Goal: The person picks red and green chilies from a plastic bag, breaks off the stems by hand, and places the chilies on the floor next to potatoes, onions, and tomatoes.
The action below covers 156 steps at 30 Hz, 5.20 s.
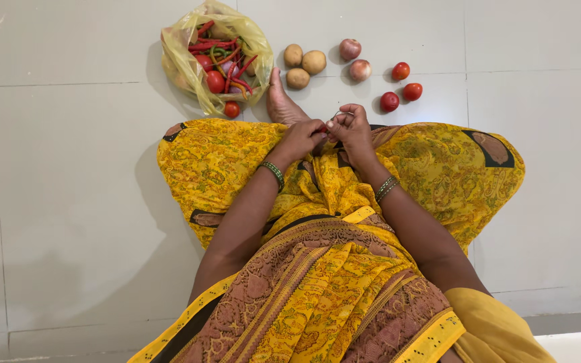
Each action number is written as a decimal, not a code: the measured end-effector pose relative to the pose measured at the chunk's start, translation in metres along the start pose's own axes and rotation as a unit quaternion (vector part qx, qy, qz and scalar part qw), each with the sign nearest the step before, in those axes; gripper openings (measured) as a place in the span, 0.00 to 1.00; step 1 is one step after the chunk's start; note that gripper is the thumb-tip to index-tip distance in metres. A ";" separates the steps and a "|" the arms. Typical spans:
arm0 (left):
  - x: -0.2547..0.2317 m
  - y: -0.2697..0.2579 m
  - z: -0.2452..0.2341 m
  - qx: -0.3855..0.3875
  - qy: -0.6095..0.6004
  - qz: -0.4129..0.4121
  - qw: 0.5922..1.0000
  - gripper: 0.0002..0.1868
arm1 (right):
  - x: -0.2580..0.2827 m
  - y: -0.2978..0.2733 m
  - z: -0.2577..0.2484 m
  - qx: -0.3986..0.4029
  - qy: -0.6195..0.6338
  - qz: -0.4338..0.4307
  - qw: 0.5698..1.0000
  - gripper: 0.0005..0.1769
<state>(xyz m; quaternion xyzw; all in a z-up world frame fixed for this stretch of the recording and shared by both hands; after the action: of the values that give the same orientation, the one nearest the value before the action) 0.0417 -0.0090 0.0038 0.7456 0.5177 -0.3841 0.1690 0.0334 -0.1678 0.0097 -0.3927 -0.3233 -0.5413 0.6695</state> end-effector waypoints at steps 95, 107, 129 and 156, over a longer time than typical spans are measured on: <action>0.030 0.012 0.002 -0.003 -0.441 -0.144 0.886 0.12 | -0.001 0.011 0.000 0.051 -0.305 0.050 0.950 0.10; 0.040 0.008 0.012 -0.016 -0.458 -0.131 0.879 0.10 | 0.013 -0.005 0.017 0.059 -0.455 -0.008 0.889 0.09; 0.025 0.003 0.003 -0.052 -0.361 -0.133 0.922 0.12 | 0.013 -0.006 0.024 0.021 -0.424 0.085 0.901 0.12; 0.021 0.003 -0.003 -0.042 -0.392 -0.097 0.914 0.09 | -0.005 0.005 0.008 0.111 -0.504 -0.083 0.852 0.11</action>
<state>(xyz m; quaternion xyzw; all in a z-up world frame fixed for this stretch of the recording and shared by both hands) 0.0496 0.0057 -0.0105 0.4733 0.4953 -0.6380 0.3515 0.0370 -0.1580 0.0080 -0.5068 -0.7056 -0.2829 0.4064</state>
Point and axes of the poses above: each hand's wrist, its own y-axis towards the middle knuckle, its own z-axis out of the palm, x = y × z, the point moved 5 cm from there along y, towards the middle knuckle, and after that the axes turned 15 degrees about y, right-handed, at the moved point
